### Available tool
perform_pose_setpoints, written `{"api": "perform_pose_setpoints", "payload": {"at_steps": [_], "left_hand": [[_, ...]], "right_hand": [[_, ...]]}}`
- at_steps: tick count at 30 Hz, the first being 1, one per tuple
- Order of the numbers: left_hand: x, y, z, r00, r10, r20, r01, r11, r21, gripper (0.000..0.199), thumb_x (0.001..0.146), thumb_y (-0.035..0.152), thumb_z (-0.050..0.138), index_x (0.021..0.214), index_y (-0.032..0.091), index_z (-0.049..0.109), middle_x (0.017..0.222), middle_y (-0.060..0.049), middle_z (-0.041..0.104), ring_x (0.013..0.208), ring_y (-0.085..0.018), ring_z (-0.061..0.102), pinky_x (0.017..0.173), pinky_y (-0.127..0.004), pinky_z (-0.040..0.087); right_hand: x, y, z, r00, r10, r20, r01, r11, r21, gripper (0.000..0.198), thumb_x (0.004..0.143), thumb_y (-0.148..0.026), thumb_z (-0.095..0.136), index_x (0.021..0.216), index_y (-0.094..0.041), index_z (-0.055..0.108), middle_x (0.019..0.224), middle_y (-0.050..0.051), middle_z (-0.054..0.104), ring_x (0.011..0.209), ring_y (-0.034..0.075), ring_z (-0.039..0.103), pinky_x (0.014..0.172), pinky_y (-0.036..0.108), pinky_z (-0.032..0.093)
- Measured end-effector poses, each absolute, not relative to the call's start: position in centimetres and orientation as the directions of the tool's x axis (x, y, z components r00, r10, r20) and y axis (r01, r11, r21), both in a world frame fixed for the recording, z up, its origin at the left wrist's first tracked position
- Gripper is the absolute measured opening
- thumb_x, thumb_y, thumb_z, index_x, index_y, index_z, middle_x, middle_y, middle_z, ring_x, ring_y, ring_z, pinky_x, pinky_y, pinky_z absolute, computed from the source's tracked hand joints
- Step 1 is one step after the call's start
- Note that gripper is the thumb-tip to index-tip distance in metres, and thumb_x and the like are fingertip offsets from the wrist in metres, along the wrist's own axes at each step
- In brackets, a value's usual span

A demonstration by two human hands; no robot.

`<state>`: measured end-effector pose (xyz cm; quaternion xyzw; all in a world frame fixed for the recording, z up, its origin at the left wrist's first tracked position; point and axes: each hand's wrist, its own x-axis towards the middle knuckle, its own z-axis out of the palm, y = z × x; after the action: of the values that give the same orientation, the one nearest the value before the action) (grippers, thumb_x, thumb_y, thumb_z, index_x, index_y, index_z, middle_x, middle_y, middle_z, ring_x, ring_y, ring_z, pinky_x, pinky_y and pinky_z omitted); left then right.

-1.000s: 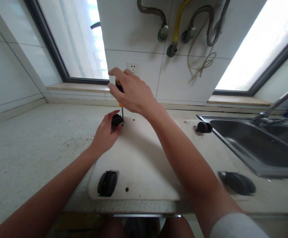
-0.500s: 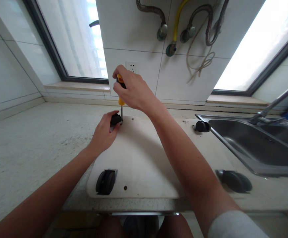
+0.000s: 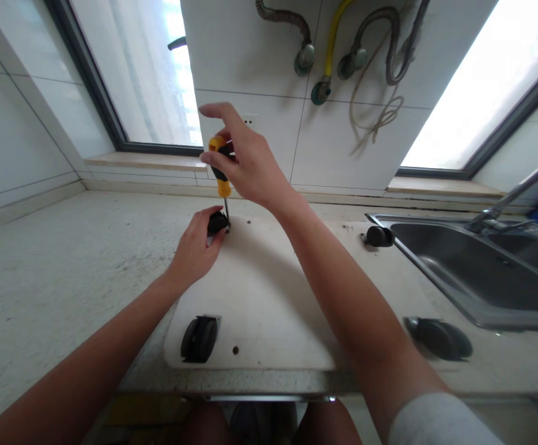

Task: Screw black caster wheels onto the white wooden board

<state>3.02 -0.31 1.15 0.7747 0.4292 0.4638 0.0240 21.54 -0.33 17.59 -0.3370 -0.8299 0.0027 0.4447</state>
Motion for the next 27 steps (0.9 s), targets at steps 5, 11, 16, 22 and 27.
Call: {"api": "perform_pose_setpoints", "payload": {"at_steps": [5,11,16,22,27], "left_hand": [[3.04,-0.33,1.17,0.196,0.694,0.693,0.642,-0.625,0.444,0.05,0.101,0.025,0.061,0.15,0.018,0.059,0.139,-0.016,0.07,0.129,-0.033,0.071,0.115,-0.054,0.059],[3.1,-0.28,1.06,0.19,0.695,0.694,0.64,-0.624,0.449,0.05,0.101,0.027,0.06,0.15,0.017,0.059,0.141,-0.017,0.07,0.132,-0.034,0.069,0.115,-0.054,0.058],[3.12,-0.35,1.1,0.191,0.688,0.7,0.646,-0.625,0.438,0.051,0.1,0.025,0.061,0.15,0.016,0.06,0.14,-0.017,0.071,0.129,-0.033,0.07,0.116,-0.053,0.058],[3.14,-0.38,1.19,0.192,0.696,0.692,0.644,-0.622,0.446,0.051,0.101,0.024,0.061,0.151,0.017,0.059,0.14,-0.016,0.07,0.13,-0.033,0.07,0.115,-0.054,0.059],[3.16,-0.41,1.19,0.186,0.699,0.69,0.652,-0.613,0.446,0.051,0.1,0.026,0.061,0.151,0.017,0.059,0.139,-0.016,0.071,0.125,-0.033,0.071,0.111,-0.052,0.06]], "right_hand": [[21.36,-0.85,17.94,-0.378,0.588,0.715,0.607,0.741,-0.289,0.027,0.108,-0.027,0.055,0.129,-0.029,0.071,0.131,0.003,0.077,0.122,0.02,0.069,0.108,0.034,0.055],[21.21,-1.01,18.13,-0.307,0.574,0.759,0.655,0.706,-0.269,0.033,0.107,-0.024,0.057,0.134,-0.022,0.075,0.13,0.006,0.077,0.12,0.02,0.069,0.109,0.033,0.055],[21.23,-0.7,18.04,-0.292,0.614,0.734,0.66,0.684,-0.31,0.033,0.107,-0.031,0.062,0.133,-0.022,0.079,0.128,0.008,0.077,0.117,0.022,0.069,0.109,0.037,0.055],[21.34,-0.22,17.89,-0.301,0.584,0.754,0.594,0.733,-0.331,0.039,0.106,-0.02,0.06,0.142,-0.025,0.074,0.135,0.007,0.076,0.124,0.021,0.07,0.112,0.035,0.055],[21.06,-0.3,17.72,-0.273,0.598,0.753,0.638,0.699,-0.324,0.034,0.108,-0.03,0.061,0.138,-0.023,0.077,0.134,0.008,0.075,0.121,0.019,0.071,0.109,0.031,0.055]]}}
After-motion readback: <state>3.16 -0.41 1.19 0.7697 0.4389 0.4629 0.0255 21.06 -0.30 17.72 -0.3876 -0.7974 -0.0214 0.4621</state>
